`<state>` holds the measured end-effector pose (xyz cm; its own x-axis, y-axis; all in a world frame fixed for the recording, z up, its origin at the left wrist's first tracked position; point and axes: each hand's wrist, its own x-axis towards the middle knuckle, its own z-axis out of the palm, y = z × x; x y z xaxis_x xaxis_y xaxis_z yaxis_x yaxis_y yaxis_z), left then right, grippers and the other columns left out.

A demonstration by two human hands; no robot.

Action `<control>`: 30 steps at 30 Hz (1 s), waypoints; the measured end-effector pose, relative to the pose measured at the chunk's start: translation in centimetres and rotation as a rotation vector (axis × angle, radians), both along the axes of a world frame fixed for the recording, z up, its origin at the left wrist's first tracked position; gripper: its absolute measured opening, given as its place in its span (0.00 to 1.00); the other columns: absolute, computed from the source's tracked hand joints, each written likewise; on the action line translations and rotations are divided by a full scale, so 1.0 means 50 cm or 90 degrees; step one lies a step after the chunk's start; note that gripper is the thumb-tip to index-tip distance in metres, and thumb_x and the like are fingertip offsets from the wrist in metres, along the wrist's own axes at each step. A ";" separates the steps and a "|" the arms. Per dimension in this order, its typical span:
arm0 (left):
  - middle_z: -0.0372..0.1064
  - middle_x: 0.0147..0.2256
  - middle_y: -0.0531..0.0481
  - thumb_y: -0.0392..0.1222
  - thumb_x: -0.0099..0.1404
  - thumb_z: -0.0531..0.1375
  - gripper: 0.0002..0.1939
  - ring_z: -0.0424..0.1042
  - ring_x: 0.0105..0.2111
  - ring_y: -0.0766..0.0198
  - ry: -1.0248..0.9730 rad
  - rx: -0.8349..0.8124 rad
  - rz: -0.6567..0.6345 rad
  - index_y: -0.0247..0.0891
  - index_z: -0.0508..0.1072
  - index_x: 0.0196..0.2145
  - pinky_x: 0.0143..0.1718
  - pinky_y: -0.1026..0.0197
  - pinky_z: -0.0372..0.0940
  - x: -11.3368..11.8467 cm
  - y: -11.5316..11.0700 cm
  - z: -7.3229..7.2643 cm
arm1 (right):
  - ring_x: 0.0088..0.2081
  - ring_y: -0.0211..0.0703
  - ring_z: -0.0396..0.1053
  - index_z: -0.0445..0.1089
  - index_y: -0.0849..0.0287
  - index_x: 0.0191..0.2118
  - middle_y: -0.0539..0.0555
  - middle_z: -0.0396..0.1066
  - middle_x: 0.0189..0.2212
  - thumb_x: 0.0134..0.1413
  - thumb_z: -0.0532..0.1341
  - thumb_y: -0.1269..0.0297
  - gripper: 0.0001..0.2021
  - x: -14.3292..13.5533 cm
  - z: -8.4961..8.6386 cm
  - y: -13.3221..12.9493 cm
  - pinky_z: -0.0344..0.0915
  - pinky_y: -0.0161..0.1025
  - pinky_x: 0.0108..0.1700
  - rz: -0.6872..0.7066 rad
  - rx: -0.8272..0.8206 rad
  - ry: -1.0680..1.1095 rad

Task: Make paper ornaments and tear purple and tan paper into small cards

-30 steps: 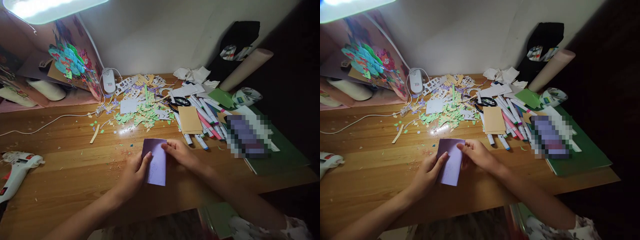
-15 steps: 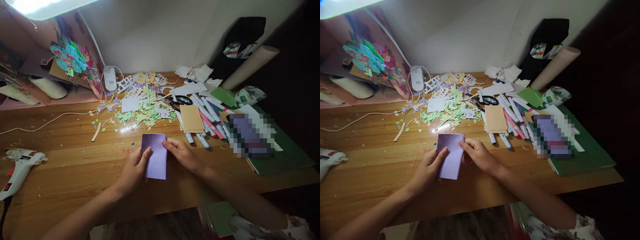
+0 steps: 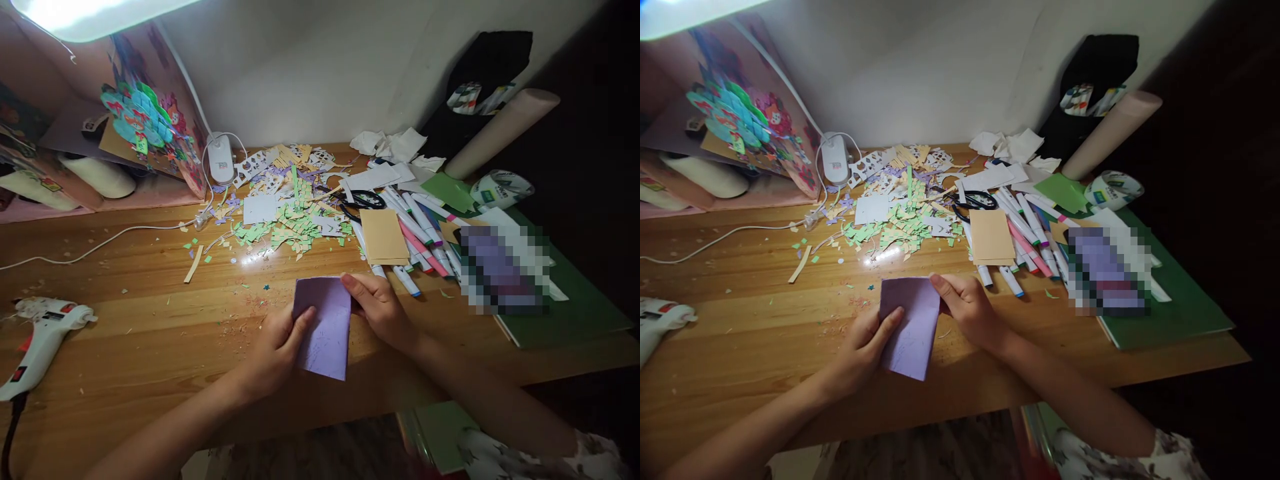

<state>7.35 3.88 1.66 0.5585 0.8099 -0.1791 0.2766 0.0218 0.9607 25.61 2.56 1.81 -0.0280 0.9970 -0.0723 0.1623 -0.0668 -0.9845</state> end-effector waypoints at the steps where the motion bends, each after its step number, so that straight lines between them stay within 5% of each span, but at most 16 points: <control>1: 0.64 0.28 0.53 0.48 0.66 0.48 0.15 0.62 0.29 0.67 -0.003 -0.003 0.001 0.37 0.66 0.31 0.33 0.66 0.58 0.000 0.000 0.000 | 0.19 0.32 0.48 0.49 0.57 0.19 0.45 0.47 0.16 0.59 0.49 0.48 0.23 0.001 0.000 0.001 0.47 0.34 0.21 -0.003 -0.009 0.022; 8: 0.61 0.26 0.54 0.50 0.66 0.49 0.16 0.58 0.25 0.69 -0.018 -0.040 0.078 0.36 0.64 0.28 0.26 0.67 0.55 0.002 0.000 -0.008 | 0.19 0.33 0.60 0.61 0.60 0.19 0.48 0.62 0.15 0.55 0.52 0.44 0.25 0.000 -0.002 0.003 0.54 0.32 0.23 0.155 -0.133 0.017; 12: 0.59 0.24 0.55 0.51 0.65 0.48 0.17 0.57 0.23 0.69 -0.018 -0.045 0.086 0.36 0.64 0.28 0.24 0.67 0.55 0.003 0.002 -0.017 | 0.17 0.33 0.59 0.60 0.60 0.19 0.47 0.60 0.14 0.54 0.52 0.43 0.25 -0.007 -0.013 0.003 0.54 0.31 0.21 0.094 -0.145 0.011; 17: 0.59 0.23 0.55 0.52 0.65 0.49 0.16 0.57 0.22 0.70 0.004 -0.017 0.116 0.37 0.63 0.28 0.23 0.67 0.54 0.001 0.006 -0.021 | 0.16 0.31 0.56 0.61 0.60 0.23 0.46 0.61 0.15 0.55 0.52 0.44 0.23 -0.005 -0.013 0.005 0.49 0.30 0.18 0.193 -0.183 0.051; 30: 0.54 0.20 0.56 0.54 0.64 0.48 0.19 0.55 0.19 0.70 0.043 0.030 0.191 0.38 0.60 0.24 0.20 0.66 0.52 0.001 -0.003 -0.010 | 0.16 0.32 0.59 0.58 0.59 0.18 0.47 0.59 0.12 0.58 0.48 0.45 0.26 -0.004 -0.005 -0.005 0.53 0.31 0.21 0.230 -0.100 -0.105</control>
<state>7.41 3.75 1.16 0.2808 0.9454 -0.1656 0.3274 0.0678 0.9424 25.39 2.30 1.58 -0.3485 0.9021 -0.2546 0.3565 -0.1236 -0.9261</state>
